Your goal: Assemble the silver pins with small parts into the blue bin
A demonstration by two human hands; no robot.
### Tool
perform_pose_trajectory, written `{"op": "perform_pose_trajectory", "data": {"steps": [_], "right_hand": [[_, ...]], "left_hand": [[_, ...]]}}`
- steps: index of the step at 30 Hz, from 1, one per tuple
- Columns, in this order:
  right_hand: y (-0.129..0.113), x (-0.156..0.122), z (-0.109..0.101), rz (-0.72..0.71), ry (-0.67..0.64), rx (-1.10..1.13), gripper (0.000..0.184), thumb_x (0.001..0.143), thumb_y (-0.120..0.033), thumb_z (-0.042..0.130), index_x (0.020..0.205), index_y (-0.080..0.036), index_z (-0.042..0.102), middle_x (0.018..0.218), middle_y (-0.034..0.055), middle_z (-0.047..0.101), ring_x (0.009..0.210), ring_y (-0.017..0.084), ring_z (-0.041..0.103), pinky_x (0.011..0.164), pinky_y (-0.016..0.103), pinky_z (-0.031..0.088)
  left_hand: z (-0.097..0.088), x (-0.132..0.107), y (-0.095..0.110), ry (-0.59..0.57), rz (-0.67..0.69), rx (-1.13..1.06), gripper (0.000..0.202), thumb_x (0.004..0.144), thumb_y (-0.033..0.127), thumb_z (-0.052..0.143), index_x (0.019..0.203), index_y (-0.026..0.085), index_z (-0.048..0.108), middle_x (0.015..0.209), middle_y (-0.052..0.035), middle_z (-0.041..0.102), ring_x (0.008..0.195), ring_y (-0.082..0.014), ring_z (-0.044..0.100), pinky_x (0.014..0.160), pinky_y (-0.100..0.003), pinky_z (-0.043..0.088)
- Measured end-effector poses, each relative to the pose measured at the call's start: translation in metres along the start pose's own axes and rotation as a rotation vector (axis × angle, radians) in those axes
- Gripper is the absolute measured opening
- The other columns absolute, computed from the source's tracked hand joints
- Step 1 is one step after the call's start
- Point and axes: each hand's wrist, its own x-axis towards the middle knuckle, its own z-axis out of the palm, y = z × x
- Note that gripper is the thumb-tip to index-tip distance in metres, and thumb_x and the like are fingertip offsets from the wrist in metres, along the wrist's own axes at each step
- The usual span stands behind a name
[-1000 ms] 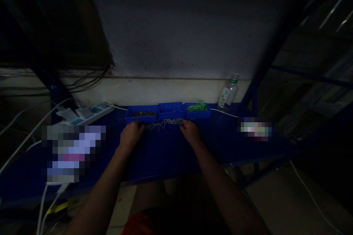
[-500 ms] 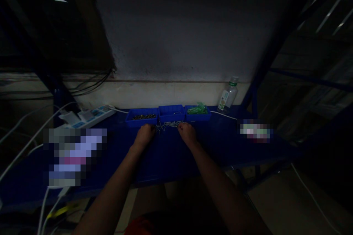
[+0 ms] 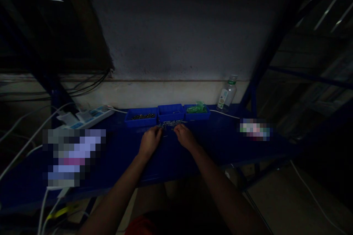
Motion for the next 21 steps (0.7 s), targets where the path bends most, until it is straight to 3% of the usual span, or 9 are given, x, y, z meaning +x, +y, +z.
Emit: {"op": "perform_pose_trajectory", "data": {"steps": [2, 5, 12, 21], "right_hand": [[-0.004, -0.004, -0.001, -0.065, -0.043, 0.057, 0.016, 0.088, -0.022, 0.036, 0.09, -0.017, 0.051, 0.09, 0.0054, 0.054, 0.087, 0.014, 0.05, 0.078, 0.024, 0.037], [-0.006, -0.007, -0.002, -0.053, -0.08, 0.09, 0.016, 0.088, -0.021, 0.035, 0.091, -0.016, 0.05, 0.09, 0.0058, 0.054, 0.088, 0.014, 0.05, 0.079, 0.025, 0.037], [-0.007, -0.006, -0.004, -0.066, -0.111, 0.133, 0.015, 0.089, -0.023, 0.036, 0.093, -0.017, 0.049, 0.091, 0.0048, 0.056, 0.088, 0.013, 0.052, 0.079, 0.024, 0.037], [-0.007, -0.006, -0.008, -0.051, -0.156, 0.292, 0.013, 0.084, -0.025, 0.045, 0.089, -0.017, 0.054, 0.087, 0.0013, 0.061, 0.082, 0.011, 0.056, 0.074, 0.021, 0.039]], "left_hand": [[0.003, -0.005, 0.007, -0.033, 0.071, -0.051, 0.036, 0.084, 0.041, 0.035, 0.089, 0.017, 0.062, 0.087, -0.0071, 0.065, 0.081, -0.0181, 0.059, 0.074, -0.025, 0.041], [0.004, -0.006, 0.011, -0.104, 0.17, -0.172, 0.036, 0.083, 0.043, 0.037, 0.085, 0.017, 0.063, 0.084, -0.0045, 0.065, 0.076, -0.0164, 0.059, 0.071, -0.023, 0.041], [0.005, 0.0, 0.003, -0.148, 0.112, -0.341, 0.035, 0.079, 0.043, 0.043, 0.088, 0.015, 0.063, 0.084, -0.0035, 0.066, 0.076, -0.0162, 0.059, 0.069, -0.023, 0.042], [0.01, -0.001, 0.0, -0.148, 0.152, -0.361, 0.034, 0.079, 0.041, 0.044, 0.091, 0.015, 0.062, 0.086, -0.0049, 0.064, 0.077, -0.0156, 0.057, 0.072, -0.024, 0.042]]}}
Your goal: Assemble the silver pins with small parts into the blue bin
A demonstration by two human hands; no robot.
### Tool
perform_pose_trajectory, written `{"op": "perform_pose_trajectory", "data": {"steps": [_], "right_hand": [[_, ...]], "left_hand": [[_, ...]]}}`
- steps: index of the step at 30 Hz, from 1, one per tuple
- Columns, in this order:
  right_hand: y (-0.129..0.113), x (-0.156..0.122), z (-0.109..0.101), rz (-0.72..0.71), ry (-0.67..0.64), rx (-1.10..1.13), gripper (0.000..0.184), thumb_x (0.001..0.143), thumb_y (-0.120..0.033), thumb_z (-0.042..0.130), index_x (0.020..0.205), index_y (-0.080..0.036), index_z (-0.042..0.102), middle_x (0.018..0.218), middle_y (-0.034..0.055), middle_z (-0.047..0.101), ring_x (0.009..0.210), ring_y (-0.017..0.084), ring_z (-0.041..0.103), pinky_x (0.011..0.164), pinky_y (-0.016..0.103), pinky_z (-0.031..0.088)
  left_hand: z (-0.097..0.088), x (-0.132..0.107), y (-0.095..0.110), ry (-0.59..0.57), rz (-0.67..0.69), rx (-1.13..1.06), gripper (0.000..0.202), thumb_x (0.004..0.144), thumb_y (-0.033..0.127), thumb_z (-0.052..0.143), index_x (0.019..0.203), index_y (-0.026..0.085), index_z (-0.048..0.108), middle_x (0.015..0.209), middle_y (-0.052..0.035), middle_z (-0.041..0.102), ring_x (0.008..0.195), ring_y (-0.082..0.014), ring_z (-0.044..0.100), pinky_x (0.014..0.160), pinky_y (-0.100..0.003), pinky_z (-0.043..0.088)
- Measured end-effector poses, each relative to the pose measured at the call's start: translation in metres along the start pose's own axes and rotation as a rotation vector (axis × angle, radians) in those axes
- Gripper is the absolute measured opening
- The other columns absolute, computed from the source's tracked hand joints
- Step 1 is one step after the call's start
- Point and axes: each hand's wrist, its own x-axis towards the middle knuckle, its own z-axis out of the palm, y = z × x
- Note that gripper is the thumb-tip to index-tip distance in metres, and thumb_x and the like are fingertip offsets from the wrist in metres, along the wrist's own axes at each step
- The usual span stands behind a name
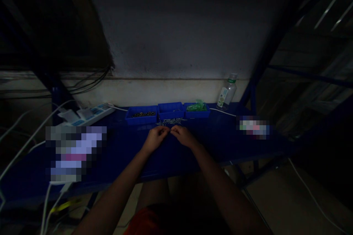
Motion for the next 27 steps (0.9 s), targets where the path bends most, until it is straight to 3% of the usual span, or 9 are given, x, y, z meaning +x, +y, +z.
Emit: {"op": "perform_pose_trajectory", "data": {"steps": [6, 10, 13, 16, 20, 23, 27], "right_hand": [[0.001, 0.0, 0.001, 0.06, 0.006, 0.069, 0.014, 0.081, -0.025, 0.048, 0.089, -0.017, 0.056, 0.084, 0.001, 0.063, 0.077, 0.011, 0.058, 0.07, 0.021, 0.041], [0.005, 0.002, 0.001, 0.132, 0.126, 0.093, 0.016, 0.083, -0.026, 0.043, 0.089, -0.017, 0.055, 0.08, 0.0014, 0.062, 0.073, 0.011, 0.057, 0.067, 0.021, 0.042], [0.005, 0.003, 0.0, 0.138, 0.138, 0.082, 0.014, 0.081, -0.025, 0.044, 0.085, -0.017, 0.054, 0.077, 0.0005, 0.061, 0.071, 0.01, 0.057, 0.065, 0.02, 0.041], [0.003, 0.002, -0.001, 0.13, 0.116, 0.058, 0.011, 0.079, -0.023, 0.045, 0.083, -0.017, 0.054, 0.077, 0.0, 0.061, 0.071, 0.01, 0.057, 0.065, 0.02, 0.041], [0.003, 0.001, 0.001, 0.136, 0.114, 0.064, 0.011, 0.078, -0.022, 0.045, 0.083, -0.017, 0.054, 0.076, -0.0001, 0.061, 0.07, 0.01, 0.057, 0.064, 0.021, 0.041], [0.004, 0.002, 0.002, 0.142, 0.112, 0.064, 0.01, 0.077, -0.022, 0.046, 0.082, -0.017, 0.054, 0.076, 0.0, 0.062, 0.069, 0.01, 0.057, 0.063, 0.02, 0.041], [0.004, 0.002, 0.001, 0.138, 0.096, 0.032, 0.01, 0.076, -0.023, 0.049, 0.082, -0.018, 0.055, 0.077, 0.0003, 0.062, 0.069, 0.01, 0.057, 0.063, 0.02, 0.041]], "left_hand": [[-0.006, -0.002, 0.006, 0.038, 0.027, 0.006, 0.031, 0.08, 0.039, 0.043, 0.085, 0.015, 0.061, 0.081, -0.0036, 0.063, 0.073, -0.0138, 0.056, 0.069, -0.023, 0.041], [-0.027, -0.01, -0.002, 0.171, -0.102, 0.058, 0.035, 0.081, 0.041, 0.036, 0.074, 0.014, 0.057, 0.064, 0.001, 0.056, 0.059, -0.0112, 0.049, 0.055, -0.02, 0.037], [-0.033, -0.016, -0.006, 0.002, -0.171, 0.154, 0.038, 0.08, 0.04, 0.034, 0.057, 0.015, 0.051, 0.05, 0.0036, 0.047, 0.049, -0.0099, 0.043, 0.047, -0.02, 0.03], [-0.029, -0.019, 0.001, -0.15, -0.142, 0.284, 0.034, 0.076, 0.037, 0.039, 0.053, 0.016, 0.053, 0.05, 0.0023, 0.05, 0.05, -0.0109, 0.045, 0.049, -0.021, 0.029], [-0.032, -0.02, 0.006, -0.13, -0.151, 0.411, 0.032, 0.077, 0.038, 0.038, 0.061, 0.019, 0.059, 0.061, -0.0019, 0.06, 0.057, -0.0145, 0.053, 0.053, -0.023, 0.031], [-0.049, -0.023, -0.008, -0.1, -0.217, 0.475, 0.034, 0.078, 0.04, 0.036, 0.066, 0.02, 0.06, 0.066, -0.0035, 0.063, 0.06, -0.016, 0.056, 0.053, -0.023, 0.032], [-0.064, -0.024, -0.024, -0.149, -0.232, 0.541, 0.027, 0.076, 0.037, 0.04, 0.069, 0.02, 0.059, 0.071, -0.0041, 0.064, 0.064, -0.0172, 0.057, 0.054, -0.023, 0.035]]}}
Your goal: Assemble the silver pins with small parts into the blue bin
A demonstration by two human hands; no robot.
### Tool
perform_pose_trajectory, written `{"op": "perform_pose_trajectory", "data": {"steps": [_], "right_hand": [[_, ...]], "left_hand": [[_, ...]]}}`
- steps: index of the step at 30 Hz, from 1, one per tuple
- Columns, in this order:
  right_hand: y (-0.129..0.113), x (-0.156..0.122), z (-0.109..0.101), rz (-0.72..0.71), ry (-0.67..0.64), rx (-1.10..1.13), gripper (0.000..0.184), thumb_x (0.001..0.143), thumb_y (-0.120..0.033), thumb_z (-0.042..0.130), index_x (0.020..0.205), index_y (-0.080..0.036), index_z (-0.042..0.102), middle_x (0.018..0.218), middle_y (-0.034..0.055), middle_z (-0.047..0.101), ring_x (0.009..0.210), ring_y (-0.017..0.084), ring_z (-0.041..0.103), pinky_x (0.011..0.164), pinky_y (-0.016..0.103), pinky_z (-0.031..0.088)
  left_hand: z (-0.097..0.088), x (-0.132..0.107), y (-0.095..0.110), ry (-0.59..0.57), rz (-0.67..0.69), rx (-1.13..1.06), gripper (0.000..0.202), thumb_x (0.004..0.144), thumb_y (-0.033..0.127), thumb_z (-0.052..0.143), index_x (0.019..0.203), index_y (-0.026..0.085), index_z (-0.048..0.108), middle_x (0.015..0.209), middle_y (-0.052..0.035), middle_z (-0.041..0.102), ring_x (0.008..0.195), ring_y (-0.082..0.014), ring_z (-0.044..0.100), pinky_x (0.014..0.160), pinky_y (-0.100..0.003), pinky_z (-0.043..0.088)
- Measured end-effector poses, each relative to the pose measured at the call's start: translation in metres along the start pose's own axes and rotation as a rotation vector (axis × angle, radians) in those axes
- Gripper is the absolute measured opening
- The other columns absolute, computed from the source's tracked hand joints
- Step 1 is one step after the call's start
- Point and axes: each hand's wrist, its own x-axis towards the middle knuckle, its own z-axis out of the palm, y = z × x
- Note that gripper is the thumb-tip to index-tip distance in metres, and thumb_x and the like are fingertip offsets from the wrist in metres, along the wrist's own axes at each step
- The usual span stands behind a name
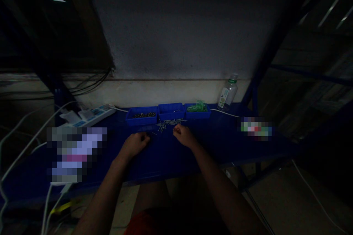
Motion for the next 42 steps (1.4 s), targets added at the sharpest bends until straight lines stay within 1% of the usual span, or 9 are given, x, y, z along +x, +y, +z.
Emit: {"op": "perform_pose_trajectory", "data": {"steps": [2, 7, 12, 15, 20, 27, 35, 39, 42], "right_hand": [[-0.001, 0.0, -0.001, 0.013, -0.006, -0.012, 0.01, 0.076, -0.023, 0.049, 0.083, -0.018, 0.055, 0.078, 0.0004, 0.063, 0.069, 0.01, 0.057, 0.063, 0.02, 0.041], [-0.003, 0.0, -0.001, 0.0, 0.007, -0.024, 0.009, 0.076, -0.022, 0.05, 0.082, -0.018, 0.055, 0.078, 0.0003, 0.063, 0.07, 0.011, 0.057, 0.063, 0.02, 0.041], [-0.001, 0.001, 0.001, -0.013, 0.022, -0.065, 0.008, 0.077, -0.024, 0.049, 0.08, -0.018, 0.054, 0.075, -0.0003, 0.062, 0.068, 0.01, 0.056, 0.063, 0.019, 0.04], [0.0, 0.001, 0.004, -0.037, 0.015, -0.111, 0.009, 0.079, -0.025, 0.047, 0.078, -0.018, 0.053, 0.072, -0.0008, 0.061, 0.066, 0.01, 0.055, 0.062, 0.019, 0.039], [-0.001, -0.003, 0.005, -0.146, -0.035, -0.25, 0.006, 0.078, -0.022, 0.049, 0.08, -0.018, 0.053, 0.08, 0.0016, 0.059, 0.076, 0.012, 0.054, 0.069, 0.022, 0.038], [-0.008, -0.005, 0.005, -0.257, -0.084, -0.405, 0.012, 0.084, -0.019, 0.041, 0.088, -0.015, 0.052, 0.087, 0.0065, 0.058, 0.085, 0.016, 0.053, 0.077, 0.025, 0.037], [-0.006, -0.007, 0.003, -0.226, -0.079, -0.214, 0.01, 0.083, -0.025, 0.046, 0.084, -0.017, 0.053, 0.083, 0.0026, 0.058, 0.078, 0.012, 0.053, 0.071, 0.022, 0.038], [-0.006, -0.005, 0.0, -0.248, -0.081, -0.056, 0.01, 0.082, -0.023, 0.046, 0.087, -0.018, 0.053, 0.083, 0.0009, 0.059, 0.075, 0.01, 0.054, 0.067, 0.021, 0.038], [-0.007, -0.004, -0.001, -0.256, -0.085, -0.015, 0.01, 0.082, -0.02, 0.045, 0.087, -0.017, 0.053, 0.082, 0.0003, 0.058, 0.074, 0.01, 0.053, 0.066, 0.02, 0.038]], "left_hand": [[0.002, 0.004, 0.005, -0.002, 0.067, 0.008, 0.022, 0.075, 0.033, 0.043, 0.069, 0.02, 0.059, 0.074, -0.0046, 0.064, 0.068, -0.0172, 0.057, 0.06, -0.024, 0.037], [0.011, 0.025, 0.036, -0.003, 0.249, -0.028, 0.016, 0.074, 0.027, 0.044, 0.07, 0.018, 0.057, 0.076, -0.0066, 0.061, 0.075, -0.0181, 0.056, 0.073, -0.027, 0.04], [0.017, 0.042, 0.049, 0.022, 0.26, -0.057, 0.015, 0.075, 0.026, 0.045, 0.068, 0.018, 0.056, 0.075, -0.0067, 0.06, 0.075, -0.0186, 0.055, 0.074, -0.028, 0.04], [0.02, 0.037, 0.052, 0.044, 0.261, -0.176, 0.019, 0.076, 0.029, 0.043, 0.072, 0.017, 0.057, 0.076, -0.0047, 0.061, 0.074, -0.0173, 0.056, 0.071, -0.026, 0.041], [0.032, 0.016, 0.06, 0.06, 0.225, -0.489, 0.031, 0.08, 0.038, 0.041, 0.094, 0.017, 0.059, 0.09, -0.002, 0.064, 0.082, -0.0154, 0.058, 0.074, -0.023, 0.042], [0.036, 0.014, 0.058, 0.097, 0.212, -0.507, 0.032, 0.077, 0.04, 0.047, 0.092, 0.017, 0.063, 0.088, -0.0024, 0.066, 0.08, -0.016, 0.06, 0.073, -0.023, 0.043], [0.039, 0.015, 0.056, 0.122, 0.203, -0.549, 0.033, 0.076, 0.042, 0.048, 0.087, 0.017, 0.065, 0.083, -0.003, 0.067, 0.075, -0.017, 0.061, 0.068, -0.024, 0.044], [0.039, 0.013, 0.057, 0.176, 0.216, -0.584, 0.033, 0.076, 0.043, 0.049, 0.088, 0.016, 0.064, 0.082, -0.0038, 0.066, 0.073, -0.0155, 0.059, 0.069, -0.024, 0.044], [0.036, 0.012, 0.058, 0.195, 0.253, -0.588, 0.032, 0.077, 0.041, 0.049, 0.088, 0.016, 0.063, 0.082, -0.0038, 0.064, 0.072, -0.0145, 0.058, 0.069, -0.024, 0.043]]}}
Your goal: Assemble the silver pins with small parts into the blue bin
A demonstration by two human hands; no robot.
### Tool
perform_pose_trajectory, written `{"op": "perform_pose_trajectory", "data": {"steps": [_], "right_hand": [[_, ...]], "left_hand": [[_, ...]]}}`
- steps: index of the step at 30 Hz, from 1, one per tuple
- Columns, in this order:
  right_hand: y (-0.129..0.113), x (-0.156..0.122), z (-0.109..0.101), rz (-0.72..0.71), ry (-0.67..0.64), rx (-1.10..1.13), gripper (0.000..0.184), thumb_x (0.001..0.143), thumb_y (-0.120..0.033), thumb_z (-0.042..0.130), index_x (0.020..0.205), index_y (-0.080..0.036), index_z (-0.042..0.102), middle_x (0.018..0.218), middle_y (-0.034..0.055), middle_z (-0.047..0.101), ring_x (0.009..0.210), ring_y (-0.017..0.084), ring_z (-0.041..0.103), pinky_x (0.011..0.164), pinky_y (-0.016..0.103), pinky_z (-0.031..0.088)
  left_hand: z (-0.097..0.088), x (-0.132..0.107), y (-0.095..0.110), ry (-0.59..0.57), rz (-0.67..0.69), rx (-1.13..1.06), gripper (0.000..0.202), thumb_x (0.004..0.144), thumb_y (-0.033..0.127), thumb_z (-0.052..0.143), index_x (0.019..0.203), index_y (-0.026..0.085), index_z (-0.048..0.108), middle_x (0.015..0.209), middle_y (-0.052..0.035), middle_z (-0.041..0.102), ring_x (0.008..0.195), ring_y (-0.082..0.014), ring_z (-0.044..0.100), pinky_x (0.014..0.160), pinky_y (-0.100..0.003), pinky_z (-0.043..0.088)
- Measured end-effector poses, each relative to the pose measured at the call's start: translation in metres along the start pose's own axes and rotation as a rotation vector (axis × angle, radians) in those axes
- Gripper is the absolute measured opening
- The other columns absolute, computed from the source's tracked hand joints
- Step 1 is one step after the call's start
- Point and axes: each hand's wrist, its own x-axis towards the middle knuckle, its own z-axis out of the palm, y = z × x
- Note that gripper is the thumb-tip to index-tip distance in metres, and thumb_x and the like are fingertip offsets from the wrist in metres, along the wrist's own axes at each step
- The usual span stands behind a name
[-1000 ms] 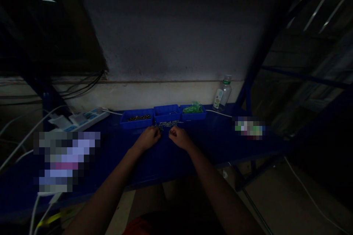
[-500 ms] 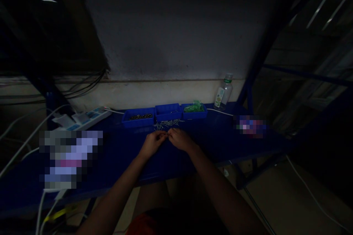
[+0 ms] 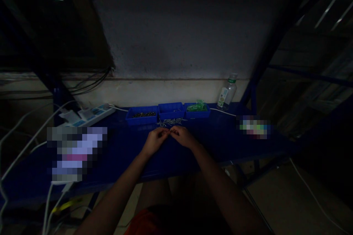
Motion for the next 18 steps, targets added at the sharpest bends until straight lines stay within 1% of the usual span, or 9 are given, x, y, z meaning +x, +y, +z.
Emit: {"op": "perform_pose_trajectory", "data": {"steps": [3, 7, 10, 14, 18], "right_hand": [[-0.002, -0.001, 0.0, 0.002, -0.008, -0.069, 0.008, 0.08, -0.019, 0.046, 0.084, -0.017, 0.053, 0.08, 0.0001, 0.057, 0.073, 0.01, 0.052, 0.066, 0.02, 0.037], [-0.006, -0.003, -0.001, -0.02, 0.006, -0.237, 0.005, 0.079, -0.019, 0.049, 0.081, -0.017, 0.053, 0.079, 0.0012, 0.055, 0.074, 0.012, 0.051, 0.068, 0.022, 0.037], [-0.009, -0.003, -0.003, -0.043, 0.054, -0.318, 0.007, 0.082, -0.02, 0.045, 0.083, -0.018, 0.052, 0.081, 0.0026, 0.054, 0.077, 0.013, 0.05, 0.071, 0.023, 0.037], [-0.011, -0.001, -0.005, -0.1, 0.092, -0.375, 0.013, 0.087, -0.021, 0.037, 0.089, -0.018, 0.049, 0.086, 0.0044, 0.054, 0.084, 0.014, 0.05, 0.077, 0.025, 0.037], [-0.008, -0.001, -0.002, -0.134, 0.048, -0.453, 0.012, 0.087, -0.02, 0.038, 0.086, -0.018, 0.05, 0.084, 0.0048, 0.054, 0.083, 0.015, 0.05, 0.078, 0.026, 0.038]], "left_hand": [[-0.001, -0.001, 0.003, -0.016, 0.013, 0.02, 0.029, 0.076, 0.039, 0.05, 0.088, 0.016, 0.063, 0.079, -0.0033, 0.062, 0.07, -0.0138, 0.056, 0.067, -0.023, 0.043], [-0.001, 0.0, 0.001, -0.033, -0.014, 0.027, 0.027, 0.075, 0.038, 0.051, 0.084, 0.015, 0.063, 0.078, -0.0034, 0.062, 0.07, -0.0141, 0.056, 0.066, -0.023, 0.042], [-0.001, 0.002, -0.003, -0.01, -0.037, -0.023, 0.027, 0.076, 0.036, 0.049, 0.085, 0.014, 0.062, 0.08, -0.0035, 0.063, 0.072, -0.0143, 0.056, 0.069, -0.024, 0.042], [-0.001, 0.003, -0.008, -0.022, -0.058, -0.095, 0.024, 0.075, 0.032, 0.048, 0.084, 0.013, 0.061, 0.077, -0.0021, 0.062, 0.069, -0.0134, 0.055, 0.066, -0.023, 0.042], [-0.001, 0.003, -0.009, 0.007, -0.111, -0.141, 0.03, 0.074, 0.034, 0.05, 0.093, 0.013, 0.06, 0.078, -0.0022, 0.063, 0.069, -0.0133, 0.056, 0.064, -0.022, 0.043]]}}
